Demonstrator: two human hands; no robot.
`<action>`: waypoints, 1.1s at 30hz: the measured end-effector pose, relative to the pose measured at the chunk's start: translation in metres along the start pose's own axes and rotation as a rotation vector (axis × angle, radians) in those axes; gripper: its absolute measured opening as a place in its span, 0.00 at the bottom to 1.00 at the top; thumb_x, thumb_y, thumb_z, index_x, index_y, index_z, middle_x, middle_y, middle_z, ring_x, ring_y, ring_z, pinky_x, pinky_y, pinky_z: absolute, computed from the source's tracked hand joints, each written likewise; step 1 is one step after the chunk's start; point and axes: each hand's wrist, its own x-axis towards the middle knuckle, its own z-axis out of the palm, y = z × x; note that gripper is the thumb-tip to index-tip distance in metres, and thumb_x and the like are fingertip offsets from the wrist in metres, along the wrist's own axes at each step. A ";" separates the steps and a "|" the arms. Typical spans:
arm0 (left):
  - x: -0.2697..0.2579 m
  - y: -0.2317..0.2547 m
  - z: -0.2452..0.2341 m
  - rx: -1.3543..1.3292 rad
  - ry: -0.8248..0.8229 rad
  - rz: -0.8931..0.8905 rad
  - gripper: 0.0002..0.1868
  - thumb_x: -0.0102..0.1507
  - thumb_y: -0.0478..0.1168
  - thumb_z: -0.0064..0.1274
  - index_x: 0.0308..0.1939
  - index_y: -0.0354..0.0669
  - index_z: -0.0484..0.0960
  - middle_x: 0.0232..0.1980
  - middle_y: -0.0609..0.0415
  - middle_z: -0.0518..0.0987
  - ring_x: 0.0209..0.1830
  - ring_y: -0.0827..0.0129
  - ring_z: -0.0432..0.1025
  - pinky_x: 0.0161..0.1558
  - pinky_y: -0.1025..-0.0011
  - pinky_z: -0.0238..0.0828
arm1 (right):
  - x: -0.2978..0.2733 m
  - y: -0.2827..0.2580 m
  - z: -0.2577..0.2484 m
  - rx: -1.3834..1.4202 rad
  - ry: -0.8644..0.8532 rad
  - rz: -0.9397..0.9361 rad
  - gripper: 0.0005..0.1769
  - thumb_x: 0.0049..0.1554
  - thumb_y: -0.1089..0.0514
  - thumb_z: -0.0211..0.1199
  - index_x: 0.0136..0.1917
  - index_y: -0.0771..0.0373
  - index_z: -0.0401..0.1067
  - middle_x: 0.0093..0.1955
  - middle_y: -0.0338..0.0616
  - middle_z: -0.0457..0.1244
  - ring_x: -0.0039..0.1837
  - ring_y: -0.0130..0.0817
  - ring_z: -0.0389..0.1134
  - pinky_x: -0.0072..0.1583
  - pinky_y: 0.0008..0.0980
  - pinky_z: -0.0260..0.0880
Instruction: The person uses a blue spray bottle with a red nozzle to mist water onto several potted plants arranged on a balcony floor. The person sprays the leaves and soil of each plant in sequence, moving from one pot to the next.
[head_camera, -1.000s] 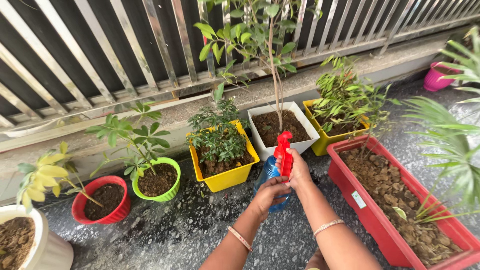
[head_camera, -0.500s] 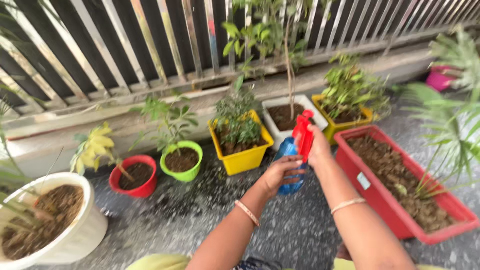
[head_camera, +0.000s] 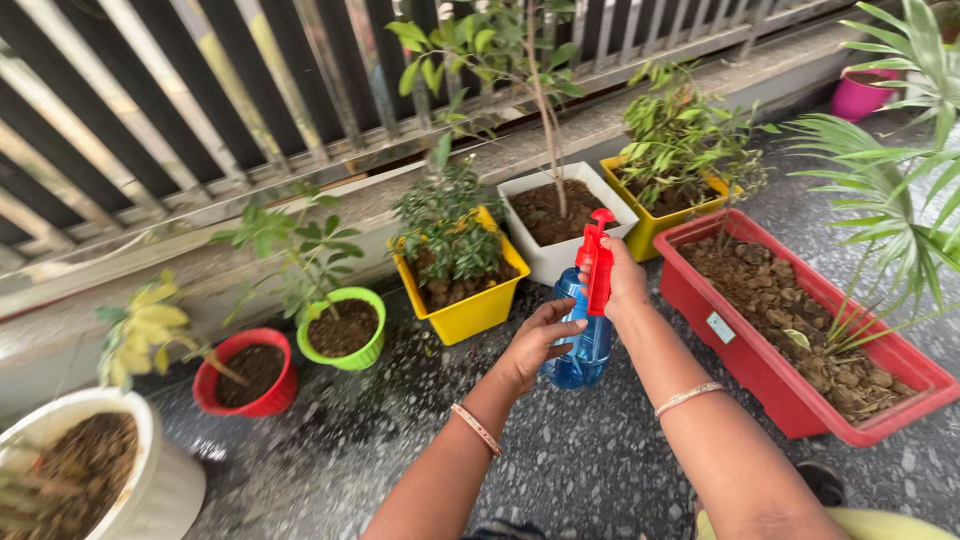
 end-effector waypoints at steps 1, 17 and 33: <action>0.010 -0.003 0.002 0.005 -0.007 -0.002 0.43 0.59 0.53 0.61 0.75 0.45 0.64 0.73 0.52 0.67 0.71 0.65 0.63 0.66 0.61 0.61 | 0.006 -0.003 -0.002 0.005 -0.010 -0.026 0.24 0.54 0.36 0.60 0.44 0.59 0.76 0.36 0.42 0.68 0.36 0.35 0.69 0.39 0.38 0.70; 0.231 -0.053 0.042 0.203 -0.046 -0.110 0.40 0.50 0.50 0.66 0.64 0.40 0.75 0.58 0.44 0.79 0.56 0.61 0.73 0.56 0.67 0.68 | 0.180 -0.041 -0.063 -0.019 0.185 -0.069 0.25 0.54 0.35 0.61 0.40 0.60 0.75 0.34 0.41 0.67 0.33 0.35 0.68 0.36 0.38 0.70; 0.321 -0.116 0.090 0.206 -0.041 -0.123 0.47 0.53 0.31 0.62 0.73 0.42 0.56 0.63 0.48 0.74 0.60 0.66 0.71 0.56 0.66 0.72 | 0.219 -0.034 -0.108 0.111 0.164 -0.035 0.20 0.54 0.39 0.61 0.42 0.59 0.76 0.33 0.44 0.67 0.31 0.36 0.68 0.31 0.35 0.66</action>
